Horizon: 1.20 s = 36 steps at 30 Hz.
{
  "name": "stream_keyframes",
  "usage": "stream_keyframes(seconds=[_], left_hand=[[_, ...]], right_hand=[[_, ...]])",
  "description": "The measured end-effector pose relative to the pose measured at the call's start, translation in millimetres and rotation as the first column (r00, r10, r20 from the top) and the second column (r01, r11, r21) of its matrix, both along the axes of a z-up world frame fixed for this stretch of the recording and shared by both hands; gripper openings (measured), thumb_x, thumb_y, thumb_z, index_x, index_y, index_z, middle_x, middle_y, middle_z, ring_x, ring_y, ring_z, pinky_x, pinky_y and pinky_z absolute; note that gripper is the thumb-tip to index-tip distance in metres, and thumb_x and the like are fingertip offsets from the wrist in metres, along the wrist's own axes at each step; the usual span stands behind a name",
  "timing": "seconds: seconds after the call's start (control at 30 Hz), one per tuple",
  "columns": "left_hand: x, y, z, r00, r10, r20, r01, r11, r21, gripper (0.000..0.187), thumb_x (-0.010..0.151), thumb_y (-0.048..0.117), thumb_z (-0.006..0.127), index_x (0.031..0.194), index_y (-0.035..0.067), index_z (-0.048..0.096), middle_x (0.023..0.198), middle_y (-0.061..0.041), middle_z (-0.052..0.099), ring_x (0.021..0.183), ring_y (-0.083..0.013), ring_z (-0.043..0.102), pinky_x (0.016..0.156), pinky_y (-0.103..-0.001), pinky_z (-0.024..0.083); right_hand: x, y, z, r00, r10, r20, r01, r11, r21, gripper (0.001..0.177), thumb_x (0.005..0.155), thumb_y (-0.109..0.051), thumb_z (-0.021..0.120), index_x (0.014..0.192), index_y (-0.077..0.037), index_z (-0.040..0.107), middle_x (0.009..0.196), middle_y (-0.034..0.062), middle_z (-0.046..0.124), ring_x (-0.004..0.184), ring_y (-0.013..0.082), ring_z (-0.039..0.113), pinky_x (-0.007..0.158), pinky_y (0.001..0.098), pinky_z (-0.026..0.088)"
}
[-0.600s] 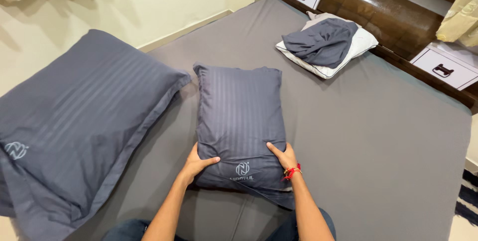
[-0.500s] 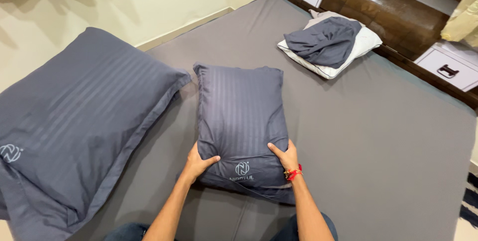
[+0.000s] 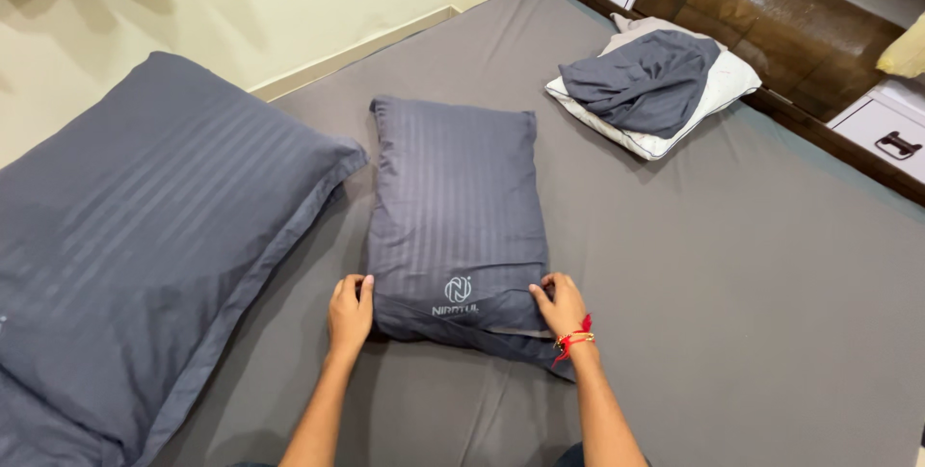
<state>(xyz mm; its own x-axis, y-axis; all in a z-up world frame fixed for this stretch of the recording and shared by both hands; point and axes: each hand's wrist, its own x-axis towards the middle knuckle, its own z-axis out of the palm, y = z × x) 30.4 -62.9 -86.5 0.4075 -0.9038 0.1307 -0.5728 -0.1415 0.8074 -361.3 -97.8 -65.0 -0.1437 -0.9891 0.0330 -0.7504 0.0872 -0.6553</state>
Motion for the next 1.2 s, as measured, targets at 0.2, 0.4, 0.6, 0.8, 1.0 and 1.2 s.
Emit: stream_keyframes(seconds=[0.2, 0.4, 0.6, 0.8, 1.0, 1.2], left_hand=[[1, 21, 24, 0.92, -0.07, 0.385, 0.061, 0.997, 0.037, 0.026, 0.103, 0.032, 0.053, 0.097, 0.01, 0.064, 0.099, -0.01, 0.065, 0.097, -0.0358, 0.064, 0.082, -0.05, 0.051], [17, 34, 35, 0.908, -0.229, 0.352, 0.13, 0.95, 0.283, 0.028, 0.102, 0.035, 0.05, 0.103, 0.012, 0.066, 0.102, -0.007, 0.066, 0.101, -0.034, 0.062, 0.085, -0.052, 0.051], [13, 56, 56, 0.772, -0.315, 0.551, 0.185, 0.942, 0.279, 0.021, 0.1, 0.032, 0.057, 0.102, 0.013, 0.067, 0.107, -0.005, 0.064, 0.106, -0.028, 0.062, 0.088, -0.05, 0.05], [-9, 66, 105, 0.729, -0.409, 0.549, 0.568, 0.809, -0.152, 0.041, 0.079, 0.026, 0.079, 0.113, 0.008, 0.066, 0.121, -0.008, 0.062, 0.117, -0.0307, 0.057, 0.09, -0.047, 0.047], [-31, 51, 91, 0.608, -0.439, 0.661, 0.691, 0.703, -0.169, 0.036, 0.076, 0.021, 0.078, 0.11, 0.009, 0.07, 0.124, -0.011, 0.061, 0.12, -0.0301, 0.054, 0.093, -0.046, 0.045], [-29, 45, 76, 0.599, -0.412, 0.687, 0.691, 0.7, -0.182, 0.017, 0.081, 0.018, 0.075, 0.095, 0.01, 0.07, 0.123, -0.007, 0.063, 0.12, -0.0268, 0.056, 0.094, -0.046, 0.044]], right_hand=[[-5, 5, 1, 0.976, 0.101, -0.193, -0.108, 0.994, -0.027, 0.023, 0.096, -0.03, 0.068, 0.095, -0.007, 0.071, 0.097, 0.0133, 0.072, 0.095, 0.0357, 0.067, 0.081, 0.0459, 0.052], [-3, 32, 40, 0.957, 0.094, -0.275, -0.004, 0.95, 0.313, 0.022, 0.096, -0.036, 0.066, 0.101, -0.015, 0.072, 0.096, 0.0096, 0.075, 0.097, 0.0309, 0.069, 0.084, 0.0474, 0.052], [21, 55, 76, 0.903, 0.36, -0.232, -0.407, 0.891, -0.2, 0.025, 0.072, -0.024, 0.08, 0.091, -0.011, 0.069, 0.099, 0.006, 0.063, 0.1, 0.0308, 0.062, 0.082, 0.0428, 0.052], [42, 51, 78, 0.815, 0.439, -0.379, -0.508, 0.855, -0.102, 0.006, 0.08, -0.018, 0.075, 0.083, -0.013, 0.073, 0.096, 0.0, 0.064, 0.097, 0.0236, 0.061, 0.085, 0.0372, 0.053], [33, 52, 52, 0.765, 0.541, -0.35, -0.585, 0.81, -0.028, 0.011, 0.082, -0.021, 0.075, 0.08, -0.011, 0.075, 0.087, 0.0024, 0.067, 0.093, 0.0259, 0.063, 0.082, 0.0406, 0.051], [44, 44, 49, 0.776, 0.506, -0.376, -0.52, 0.851, 0.072, 0.01, 0.08, -0.021, 0.074, 0.078, -0.011, 0.075, 0.086, 0.0025, 0.071, 0.09, 0.0263, 0.066, 0.082, 0.0404, 0.053]])
